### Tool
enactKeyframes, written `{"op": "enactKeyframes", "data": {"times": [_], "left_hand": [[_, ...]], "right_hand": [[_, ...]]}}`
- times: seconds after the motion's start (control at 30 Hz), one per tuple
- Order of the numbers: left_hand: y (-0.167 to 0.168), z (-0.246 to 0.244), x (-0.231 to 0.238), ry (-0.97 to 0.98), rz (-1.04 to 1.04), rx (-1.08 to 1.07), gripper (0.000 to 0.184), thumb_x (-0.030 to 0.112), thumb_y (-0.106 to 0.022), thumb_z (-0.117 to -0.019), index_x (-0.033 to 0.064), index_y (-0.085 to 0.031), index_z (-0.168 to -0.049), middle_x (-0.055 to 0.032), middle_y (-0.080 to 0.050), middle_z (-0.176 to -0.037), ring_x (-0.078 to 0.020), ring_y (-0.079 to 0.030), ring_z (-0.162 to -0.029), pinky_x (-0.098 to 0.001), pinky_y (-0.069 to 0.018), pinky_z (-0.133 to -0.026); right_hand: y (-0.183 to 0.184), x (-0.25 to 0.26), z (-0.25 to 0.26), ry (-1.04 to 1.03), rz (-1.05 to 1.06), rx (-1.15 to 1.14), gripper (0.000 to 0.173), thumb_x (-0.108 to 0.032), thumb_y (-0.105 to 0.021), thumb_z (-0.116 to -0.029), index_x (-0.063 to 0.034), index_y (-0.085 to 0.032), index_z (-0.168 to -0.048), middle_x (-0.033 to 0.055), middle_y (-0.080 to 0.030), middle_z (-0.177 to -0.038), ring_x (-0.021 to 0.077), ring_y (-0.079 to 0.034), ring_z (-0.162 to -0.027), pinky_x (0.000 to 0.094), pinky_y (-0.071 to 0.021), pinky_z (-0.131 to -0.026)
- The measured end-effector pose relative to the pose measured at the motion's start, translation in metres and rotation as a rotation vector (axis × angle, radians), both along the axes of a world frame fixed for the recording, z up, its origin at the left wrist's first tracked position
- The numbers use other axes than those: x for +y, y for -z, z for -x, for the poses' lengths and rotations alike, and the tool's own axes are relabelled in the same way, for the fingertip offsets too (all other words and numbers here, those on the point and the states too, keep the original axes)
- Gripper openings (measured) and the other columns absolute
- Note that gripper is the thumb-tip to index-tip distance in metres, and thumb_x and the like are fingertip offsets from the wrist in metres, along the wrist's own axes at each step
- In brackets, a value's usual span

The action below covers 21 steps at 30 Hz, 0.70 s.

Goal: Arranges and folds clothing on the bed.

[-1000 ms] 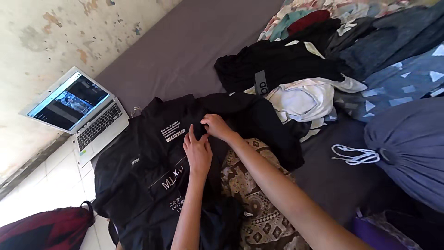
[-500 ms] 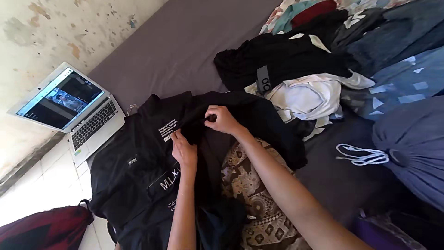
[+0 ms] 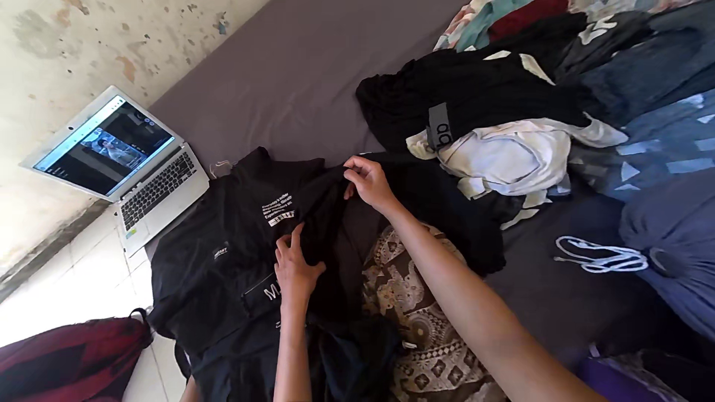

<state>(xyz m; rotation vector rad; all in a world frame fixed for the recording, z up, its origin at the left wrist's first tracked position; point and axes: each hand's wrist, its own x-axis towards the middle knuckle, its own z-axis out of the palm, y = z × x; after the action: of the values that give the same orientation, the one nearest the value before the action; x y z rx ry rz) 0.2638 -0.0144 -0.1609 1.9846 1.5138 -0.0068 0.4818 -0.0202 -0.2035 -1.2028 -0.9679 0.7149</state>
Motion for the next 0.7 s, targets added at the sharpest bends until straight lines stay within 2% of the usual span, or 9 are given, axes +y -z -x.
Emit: {"op": "enactKeyframes", "data": {"times": [0.1, 0.17, 0.27, 0.33, 0.4, 0.47, 0.53, 0.63, 0.7], "left_hand": [[0.0, 0.009, -0.021, -0.035, -0.116, -0.011, 0.089, 0.006, -0.089, -0.0698, 0.0134, -0.051, -0.15, -0.0338, -0.042, -0.147, -0.0559, -0.047, -0.127, -0.0663, -0.0438, -0.094], [0.007, 0.014, -0.036, -0.034, -0.237, -0.038, 0.086, 0.003, -0.089, -0.0658, 0.0108, -0.056, -0.145, -0.0361, -0.038, -0.151, -0.0598, -0.042, -0.132, -0.0711, -0.0379, -0.097], [0.019, 0.016, -0.049, 0.046, -0.578, -0.244, 0.077, -0.006, -0.087, -0.0532, 0.0007, -0.068, -0.128, -0.0405, -0.042, -0.147, -0.0655, -0.041, -0.131, -0.0793, -0.0302, -0.1], [0.016, 0.01, -0.052, 0.122, -0.713, -0.349, 0.06, -0.003, -0.084, -0.0604, -0.0031, -0.072, -0.119, -0.0356, -0.055, -0.137, -0.0591, -0.052, -0.123, -0.0746, -0.036, -0.099], [0.009, 0.003, -0.054, 0.14, -0.772, -0.427, 0.04, 0.001, -0.08, -0.0729, -0.0092, -0.071, -0.11, -0.0294, -0.067, -0.119, -0.0481, -0.064, -0.111, -0.061, -0.048, -0.096], [-0.003, 0.001, -0.056, 0.12, -0.729, -0.498, 0.024, 0.002, -0.071, -0.0862, -0.0129, -0.069, -0.105, -0.0267, -0.071, -0.104, -0.0395, -0.071, -0.099, -0.048, -0.0565, -0.09], [-0.018, 0.005, -0.061, 0.083, -0.633, -0.526, 0.023, 0.003, -0.065, -0.0927, -0.0144, -0.066, -0.108, -0.0266, -0.07, -0.101, -0.0361, -0.073, -0.091, -0.0437, -0.0597, -0.083], [-0.044, 0.022, -0.076, 0.038, -0.371, -0.334, 0.037, 0.01, -0.066, -0.094, -0.0124, -0.064, -0.123, -0.0281, -0.072, -0.098, -0.0441, -0.073, -0.093, -0.058, -0.0567, -0.084], [-0.064, 0.038, -0.091, 0.025, -0.248, -0.216, 0.032, 0.014, -0.067, -0.094, -0.0081, -0.069, -0.118, -0.0268, -0.073, -0.095, -0.0448, -0.072, -0.094, -0.061, -0.0544, -0.085]], "right_hand": [[-0.002, -0.006, 0.007, -0.08, -0.056, -0.001, 0.013, 0.002, -0.046, -0.0981, 0.0009, -0.059, -0.099, -0.005, -0.061, -0.07, -0.0007, -0.061, -0.058, 0.0181, -0.0556, -0.058], [-0.004, -0.016, 0.014, -0.15, -0.059, -0.076, 0.014, 0.003, -0.047, -0.096, 0.0034, -0.06, -0.1, -0.0043, -0.062, -0.073, -0.0016, -0.061, -0.064, 0.0177, -0.0549, -0.064], [-0.015, -0.026, 0.031, -0.158, -0.119, -0.206, 0.013, 0.0, -0.051, -0.0941, 0.0064, -0.062, -0.097, -0.0039, -0.063, -0.08, -0.0068, -0.058, -0.073, 0.0135, -0.0508, -0.072], [-0.024, -0.032, 0.048, -0.157, -0.206, -0.261, 0.018, -0.003, -0.053, -0.0934, 0.0086, -0.065, -0.096, 0.001, -0.068, -0.089, -0.0069, -0.061, -0.083, 0.0129, -0.0512, -0.079], [-0.035, -0.039, 0.064, -0.169, -0.289, -0.311, 0.022, -0.006, -0.053, -0.0951, 0.0112, -0.067, -0.096, 0.0094, -0.071, -0.098, -0.0022, -0.064, -0.091, 0.0141, -0.0523, -0.084], [-0.054, -0.049, 0.076, -0.16, -0.326, -0.368, 0.023, -0.005, -0.051, -0.0962, 0.0125, -0.065, -0.098, 0.0136, -0.07, -0.101, -0.0003, -0.065, -0.09, 0.0132, -0.0523, -0.079], [-0.075, -0.061, 0.083, -0.116, -0.35, -0.461, 0.023, -0.005, -0.049, -0.0985, 0.0125, -0.063, -0.099, 0.0135, -0.069, -0.094, -0.0014, -0.062, -0.079, 0.0115, -0.0513, -0.071], [-0.112, -0.078, 0.086, 0.06, -0.405, -0.732, 0.022, -0.008, -0.049, -0.1009, 0.0081, -0.064, -0.098, 0.0132, -0.068, -0.079, 0.0032, -0.063, -0.074, 0.0123, -0.0488, -0.072], [-0.134, -0.09, 0.088, 0.191, -0.431, -0.848, 0.022, -0.008, -0.05, -0.1004, 0.0066, -0.065, -0.095, 0.0137, -0.065, -0.07, 0.0084, -0.062, -0.066, 0.0161, -0.0489, -0.065]]}}
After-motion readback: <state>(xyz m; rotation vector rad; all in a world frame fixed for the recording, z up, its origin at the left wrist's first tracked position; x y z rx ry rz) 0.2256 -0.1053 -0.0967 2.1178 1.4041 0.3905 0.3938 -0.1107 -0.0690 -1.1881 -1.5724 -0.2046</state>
